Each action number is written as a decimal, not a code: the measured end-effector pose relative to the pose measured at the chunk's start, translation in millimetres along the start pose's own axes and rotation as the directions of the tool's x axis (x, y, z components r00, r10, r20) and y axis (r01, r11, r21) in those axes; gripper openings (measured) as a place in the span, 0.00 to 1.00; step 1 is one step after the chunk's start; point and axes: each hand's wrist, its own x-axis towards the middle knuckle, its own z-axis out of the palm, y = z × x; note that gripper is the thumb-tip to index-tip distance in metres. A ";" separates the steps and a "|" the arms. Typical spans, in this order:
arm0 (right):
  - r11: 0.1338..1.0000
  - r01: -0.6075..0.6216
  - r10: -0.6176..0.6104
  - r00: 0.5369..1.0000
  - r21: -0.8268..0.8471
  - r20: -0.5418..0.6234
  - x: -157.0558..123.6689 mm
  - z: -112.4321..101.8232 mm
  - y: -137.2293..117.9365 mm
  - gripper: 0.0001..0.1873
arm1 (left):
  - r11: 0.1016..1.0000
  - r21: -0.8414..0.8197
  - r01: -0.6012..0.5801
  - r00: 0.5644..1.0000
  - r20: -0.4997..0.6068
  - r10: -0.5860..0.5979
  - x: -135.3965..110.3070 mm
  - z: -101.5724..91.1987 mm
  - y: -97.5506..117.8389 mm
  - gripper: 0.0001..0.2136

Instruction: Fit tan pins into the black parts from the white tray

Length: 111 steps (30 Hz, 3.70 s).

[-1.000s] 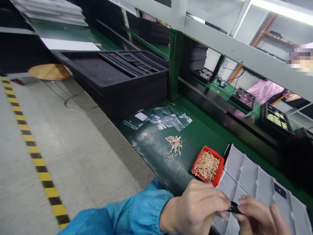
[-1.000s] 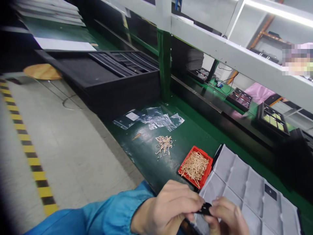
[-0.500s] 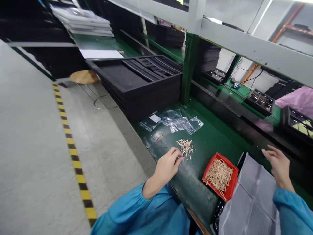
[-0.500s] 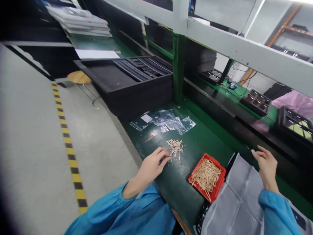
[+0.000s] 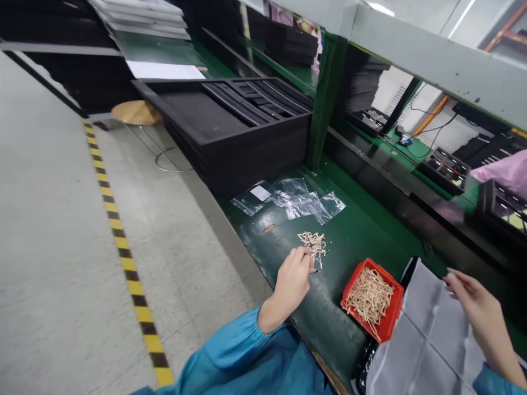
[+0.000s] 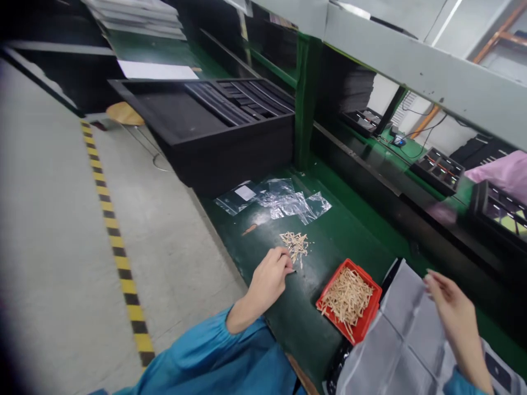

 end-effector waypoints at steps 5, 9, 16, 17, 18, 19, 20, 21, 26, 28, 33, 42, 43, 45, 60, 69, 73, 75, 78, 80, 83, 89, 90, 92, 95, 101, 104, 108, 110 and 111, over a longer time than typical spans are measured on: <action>0.938 0.289 -0.342 0.869 0.193 0.357 -154.2 40.6 -77.2 0.13 | 0.953 -0.160 -0.257 0.946 0.162 0.282 -0.4 -25.9 34.5 0.11; 0.865 0.464 -0.502 0.818 0.193 0.281 -212.0 83.6 -123.5 0.10 | 0.855 -0.295 -0.428 0.829 0.248 0.501 -1.6 -37.0 59.0 0.12; 0.848 0.457 -0.516 0.828 0.268 0.221 -204.7 88.2 -131.5 0.09 | 0.795 -0.352 -0.495 0.761 0.267 0.592 0.7 -42.6 68.8 0.13; 0.848 0.446 -0.513 0.826 0.286 0.233 -203.3 86.4 -132.5 0.09 | 0.796 -0.356 -0.490 0.763 0.265 0.589 1.0 -43.6 69.5 0.13; 0.852 0.431 -0.505 0.827 0.297 0.247 -202.3 84.8 -133.3 0.09 | 0.797 -0.361 -0.485 0.766 0.264 0.586 1.2 -44.4 70.1 0.13; 0.858 0.413 -0.493 0.829 0.304 0.264 -201.9 83.5 -133.7 0.08 | 0.797 -0.368 -0.478 0.770 0.262 0.582 1.1 -45.1 70.5 0.13; 0.865 0.395 -0.480 0.829 0.309 0.286 -201.8 82.5 -133.7 0.08 | 0.798 -0.377 -0.470 0.773 0.261 0.578 1.0 -45.3 70.8 0.13; 0.873 0.374 -0.466 0.831 0.314 0.304 -201.7 81.8 -133.5 0.08 | 0.799 -0.386 -0.461 0.776 0.261 0.574 0.8 -45.3 71.0 0.13; 0.900 0.276 -0.393 0.847 0.336 0.358 -201.1 82.5 -130.7 0.11 | 0.799 -0.442 -0.408 0.796 0.257 0.548 -1.1 -41.3 72.5 0.13; 0.905 0.246 -0.370 0.857 0.347 0.358 -201.2 84.1 -128.3 0.11 | 0.796 -0.473 -0.378 0.814 0.240 0.529 -3.0 -39.0 74.8 0.13; 0.898 0.225 -0.345 0.892 0.377 0.291 -205.1 90.2 -113.2 0.07 | 0.774 -0.586 -0.238 0.890 0.188 0.416 -12.2 -34.4 85.2 0.07; 0.884 0.239 -0.317 0.938 0.401 0.140 -216.2 100.4 -107.0 0.05 | 0.435 -0.863 0.256 0.966 0.247 -0.078 -19.4 -19.2 101.7 0.09; 0.883 0.229 -0.297 0.948 0.409 0.111 -217.9 99.2 -107.3 0.05 | 0.405 -0.877 0.259 0.966 0.231 -0.117 -17.0 -17.5 99.2 0.11; 0.880 0.220 -0.256 0.966 0.420 0.032 -218.3 95.4 -105.1 0.05 | 0.332 -0.905 0.266 0.958 0.210 -0.194 -10.1 -15.7 91.6 0.14; 0.842 -0.098 -0.079 0.950 0.530 0.303 -218.5 87.0 -133.9 0.14 | 0.480 -0.877 -0.016 1.000 -0.026 -0.012 -16.1 -13.6 100.4 0.06; 0.793 -0.079 -0.053 0.979 0.604 0.198 -222.4 83.8 -151.4 0.11 | 0.482 -0.874 -0.065 0.972 0.053 0.227 -25.4 -23.2 109.7 0.11; 0.790 0.027 -0.137 0.981 0.612 0.134 -219.2 82.2 -145.7 0.07 | 0.480 -0.866 -0.137 0.938 0.043 0.345 -27.6 -26.1 108.9 0.13; 0.789 0.043 -0.152 0.980 0.613 0.127 -218.5 81.6 -144.7 0.06 | 0.496 -0.851 -0.175 0.927 0.028 0.374 -29.1 -26.6 108.9 0.14; 0.791 0.033 -0.143 0.981 0.610 0.131 -218.5 79.9 -144.3 0.06 | 0.528 -0.817 -0.232 0.918 -0.003 0.397 -31.1 -26.7 109.6 0.15; 0.791 0.033 -0.142 0.981 0.611 0.131 -219.1 78.4 -144.1 0.06 | 0.538 -0.801 -0.261 0.912 -0.021 0.411 -32.1 -26.6 110.4 0.16; 0.783 0.042 -0.155 0.979 0.621 0.129 -220.6 77.4 -143.2 0.06 | 0.547 -0.800 -0.247 0.919 -0.016 0.393 -33.0 -26.5 111.7 0.16; 0.784 0.057 -0.176 0.975 0.619 0.133 -222.9 81.6 -138.1 0.06 | 0.522 -0.842 -0.135 0.957 0.026 0.290 -33.9 -26.8 116.2 0.12; 0.791 0.078 -0.189 0.974 0.607 0.121 -222.9 82.1 -138.0 0.06 | 0.510 -0.853 -0.115 0.960 0.037 0.277 -34.2 -26.6 117.2 0.11; 0.805 0.117 -0.217 0.970 0.582 0.106 -223.2 82.6 -138.5 0.06 | 0.474 -0.880 -0.029 0.970 0.090 0.226 -34.7 -25.2 119.5 0.08; 0.822 0.142 -0.241 0.964 0.551 0.111 -225.8 82.9 -137.3 0.06 | 0.411 -0.898 0.156 0.972 0.214 0.097 -31.3 -21.0 120.9 0.07; 0.852 0.090 -0.123 0.992 0.516 0.030 -220.3 96.0 -102.5 0.08 | 0.343 -0.925 0.162 0.977 0.100 -0.190 -2.0 -19.0 102.3 0.10; 0.874 0.000 0.018 0.999 0.486 -0.031 -208.1 106.7 -83.9 0.12 | 0.344 -0.933 0.101 0.987 0.052 -0.150 6.4 -26.7 94.7 0.08; 0.851 -0.080 0.080 0.997 0.518 0.023 -205.6 103.6 -86.3 0.22 | 0.396 -0.916 0.059 0.996 0.079 0.033 1.4 -36.4 100.7 0.07; 0.788 -0.101 0.048 0.993 0.607 0.104 -209.1 94.6 -96.5 0.21 | 0.442 -0.897 0.018 0.986 0.090 0.143 -2.5 -38.3 106.6 0.08; 0.743 -0.108 0.020 0.990 0.661 0.139 -210.4 90.0 -102.5 0.21 | 0.464 -0.886 -0.002 0.978 0.095 0.187 -3.9 -38.7 109.4 0.09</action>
